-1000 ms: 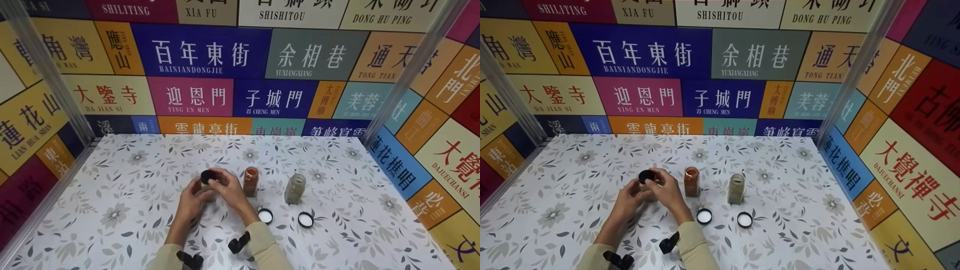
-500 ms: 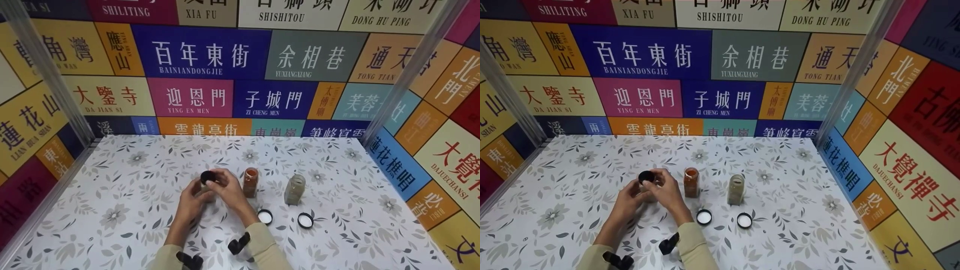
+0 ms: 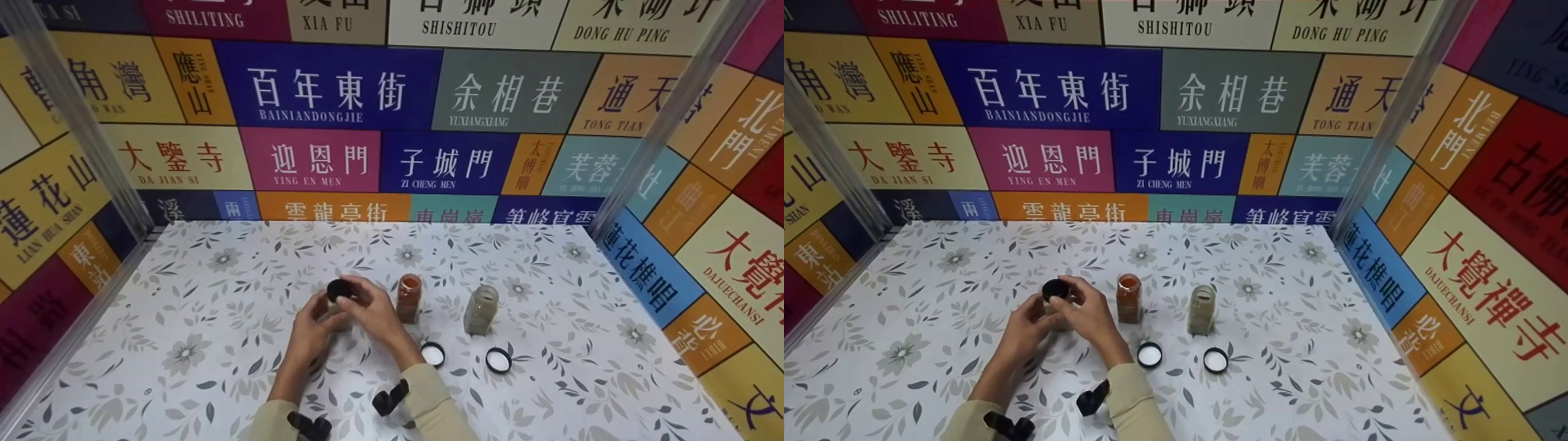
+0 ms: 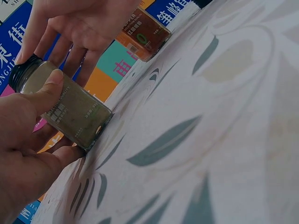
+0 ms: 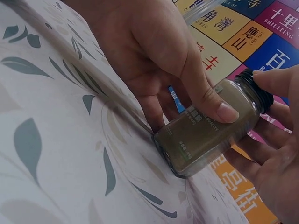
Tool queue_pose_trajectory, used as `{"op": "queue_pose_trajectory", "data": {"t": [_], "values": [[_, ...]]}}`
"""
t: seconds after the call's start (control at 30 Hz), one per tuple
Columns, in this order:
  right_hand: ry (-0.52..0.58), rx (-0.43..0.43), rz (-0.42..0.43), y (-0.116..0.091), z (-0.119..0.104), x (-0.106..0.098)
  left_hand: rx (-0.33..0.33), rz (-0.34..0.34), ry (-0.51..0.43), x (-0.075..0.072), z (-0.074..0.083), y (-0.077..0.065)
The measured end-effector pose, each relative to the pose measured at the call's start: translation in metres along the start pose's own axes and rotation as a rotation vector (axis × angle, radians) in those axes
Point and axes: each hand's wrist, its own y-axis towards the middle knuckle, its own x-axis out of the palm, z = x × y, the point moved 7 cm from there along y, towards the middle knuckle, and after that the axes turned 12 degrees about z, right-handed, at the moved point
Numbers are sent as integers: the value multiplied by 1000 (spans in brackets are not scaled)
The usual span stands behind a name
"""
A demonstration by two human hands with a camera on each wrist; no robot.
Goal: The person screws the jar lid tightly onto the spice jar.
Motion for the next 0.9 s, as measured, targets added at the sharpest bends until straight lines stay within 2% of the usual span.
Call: {"op": "queue_pose_trajectory", "data": {"t": [0.4, 0.7, 0.9], "values": [[-36, 22, 61, 3, 2, -1, -1, 5, -6, -2, 1, -1], [-88, 11, -24, 0, -1, 1, 4, 11, -2, -2, 1, -1], [-87, -25, -37, 0, -3, 2, 7, 15, -5, -1, 2, -1]]}}
